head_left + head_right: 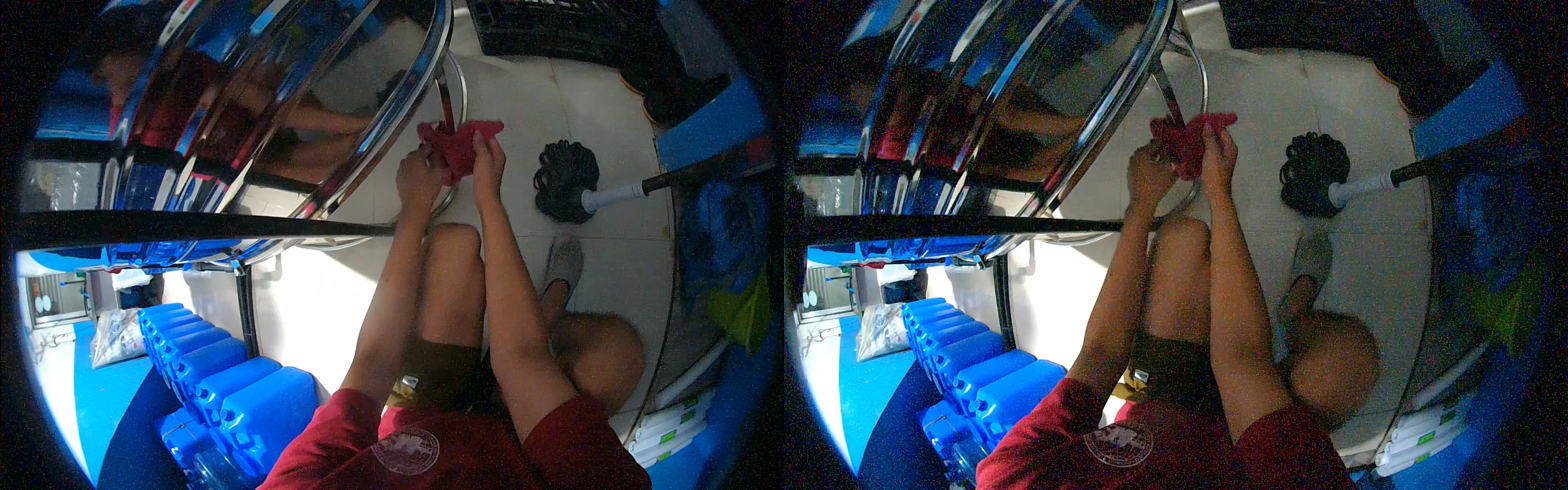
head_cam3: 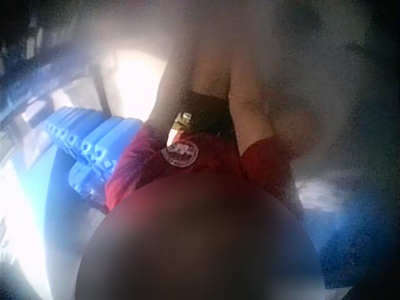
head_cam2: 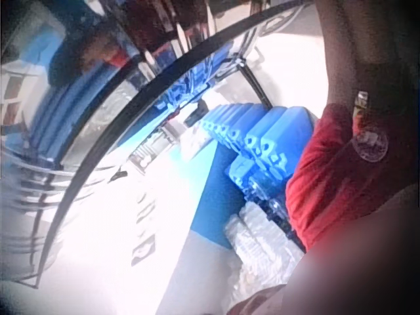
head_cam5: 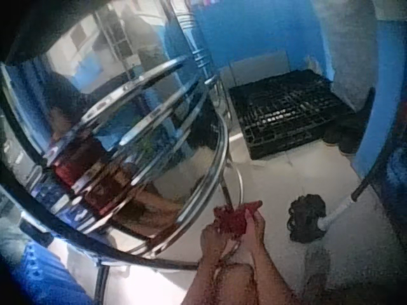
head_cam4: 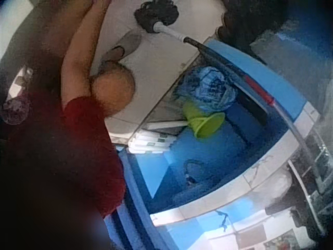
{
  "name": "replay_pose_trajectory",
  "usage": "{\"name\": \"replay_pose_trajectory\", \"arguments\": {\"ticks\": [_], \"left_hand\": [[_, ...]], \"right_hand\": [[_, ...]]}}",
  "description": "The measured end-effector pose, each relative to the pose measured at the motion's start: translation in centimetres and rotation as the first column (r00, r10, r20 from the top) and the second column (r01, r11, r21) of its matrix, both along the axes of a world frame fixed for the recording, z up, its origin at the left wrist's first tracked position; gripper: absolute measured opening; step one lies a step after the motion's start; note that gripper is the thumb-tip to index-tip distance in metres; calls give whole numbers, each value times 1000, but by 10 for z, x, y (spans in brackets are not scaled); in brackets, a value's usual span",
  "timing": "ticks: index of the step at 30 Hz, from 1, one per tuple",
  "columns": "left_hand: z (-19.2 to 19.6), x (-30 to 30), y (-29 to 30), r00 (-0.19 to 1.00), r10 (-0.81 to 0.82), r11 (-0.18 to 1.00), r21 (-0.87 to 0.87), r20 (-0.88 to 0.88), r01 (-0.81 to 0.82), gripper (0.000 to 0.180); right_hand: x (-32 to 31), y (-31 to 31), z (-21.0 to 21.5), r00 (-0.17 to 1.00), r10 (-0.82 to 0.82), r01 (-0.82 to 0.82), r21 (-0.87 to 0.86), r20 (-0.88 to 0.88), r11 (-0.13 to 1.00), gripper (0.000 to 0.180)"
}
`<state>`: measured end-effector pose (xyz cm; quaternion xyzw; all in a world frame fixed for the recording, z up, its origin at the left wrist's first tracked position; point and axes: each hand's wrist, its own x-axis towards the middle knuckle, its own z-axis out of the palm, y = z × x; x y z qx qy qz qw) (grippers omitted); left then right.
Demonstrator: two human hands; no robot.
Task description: The person wipes the exterior of a large stainless steel beverage dispenser with a pink cloth. They move around the dispenser, cleaning the top, sides, and lower sections while kneeling on the floor.
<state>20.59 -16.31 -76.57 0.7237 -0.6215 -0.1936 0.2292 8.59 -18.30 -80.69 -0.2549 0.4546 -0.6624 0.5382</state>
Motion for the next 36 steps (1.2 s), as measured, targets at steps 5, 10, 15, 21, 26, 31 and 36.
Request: {"name": "replay_pose_trajectory", "arguments": {"ticks": [5, 10, 15, 21, 26, 31, 36], "left_hand": [[52, -29, 15, 993, -114, 993, -27, -23, 113, 40], [80, -43, 62, 968, -251, 961, -115, 28, 253, 41], [86, -9, 178, 990, -138, 968, -210, 16, 138, 29], [77, 12, 307, 984, 7, 989, -144, 179, 20, 26], [89, -16, 315, 990, 2, 997, 77, 138, -13, 22], [76, -32, 221, 916, 391, 919, 17, 88, -394, 12], [74, -41, 164, 971, 153, 943, 319, -183, -89, 16]], "right_hand": [[-10, -45, 22, 990, -101, 112, -117, 96, 987, 25], [-10, -94, -29, 979, -142, 149, -35, 147, 988, 28], [19, -104, -120, 440, 50, -222, -54, -897, 974, 63], [42, -125, -160, 459, 99, -141, 38, -883, 989, 57], [37, -151, -155, 545, -73, -117, -161, -835, 980, 56], [28, -207, -147, 483, -99, -181, -209, -870, 961, 57], [4, -299, -149, 419, 194, -392, 15, -887, 920, 65]]}}
